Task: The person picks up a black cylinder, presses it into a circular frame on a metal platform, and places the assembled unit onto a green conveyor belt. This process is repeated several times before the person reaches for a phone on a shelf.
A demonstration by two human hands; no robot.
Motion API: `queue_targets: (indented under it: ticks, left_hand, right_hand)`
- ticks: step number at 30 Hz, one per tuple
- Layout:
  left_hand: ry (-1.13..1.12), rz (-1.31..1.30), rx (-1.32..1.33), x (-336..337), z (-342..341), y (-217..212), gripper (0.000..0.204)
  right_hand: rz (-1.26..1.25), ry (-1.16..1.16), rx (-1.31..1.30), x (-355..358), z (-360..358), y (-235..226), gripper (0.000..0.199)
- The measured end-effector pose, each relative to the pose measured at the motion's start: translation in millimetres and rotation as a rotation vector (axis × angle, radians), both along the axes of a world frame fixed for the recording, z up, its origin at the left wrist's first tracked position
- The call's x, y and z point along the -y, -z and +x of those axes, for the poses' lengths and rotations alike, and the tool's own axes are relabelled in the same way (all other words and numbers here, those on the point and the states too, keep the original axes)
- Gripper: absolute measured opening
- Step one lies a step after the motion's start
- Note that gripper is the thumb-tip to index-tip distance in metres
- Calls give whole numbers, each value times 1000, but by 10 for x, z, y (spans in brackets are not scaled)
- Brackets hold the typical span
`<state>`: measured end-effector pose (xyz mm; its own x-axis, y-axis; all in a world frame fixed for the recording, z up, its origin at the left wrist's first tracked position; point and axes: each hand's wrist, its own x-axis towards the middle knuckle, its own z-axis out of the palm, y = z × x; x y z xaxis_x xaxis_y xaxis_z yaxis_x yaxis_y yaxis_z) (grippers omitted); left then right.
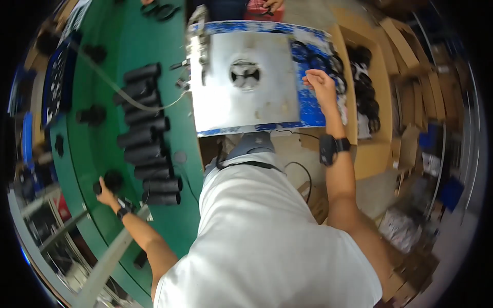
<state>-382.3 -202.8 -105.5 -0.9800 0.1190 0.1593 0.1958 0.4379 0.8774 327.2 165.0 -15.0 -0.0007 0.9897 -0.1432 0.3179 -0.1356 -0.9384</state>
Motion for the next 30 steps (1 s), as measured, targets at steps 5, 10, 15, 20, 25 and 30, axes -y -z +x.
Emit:
queue_targets:
  ticks: [5,10,15,20,25,30]
  left_hand:
    - [-237,-467,-491,-29,5,-410,71]
    - [157,-220,-540,-825,1155,-1277,49]
    - [518,20,-428,-1604,2212,-1716,30]
    - [885,125,-103,-2182,3449,-1770,19]
    - [1297,53,566,-2694,4695,-1646,53]
    - [1219,261,737,-2997,5168,-1411,38]
  right_hand:
    - [-42,414,519,-66,1229,1131,34]
    - [-56,504,875,-172,1531,1522,38]
    - [-148,366,787,-145,1727,1665,34]
    - [29,418,480,271,1212,999,32]
    - [508,-116,212,618,305,-57,22]
    - [636,-515,71,603,-53,-571,18]
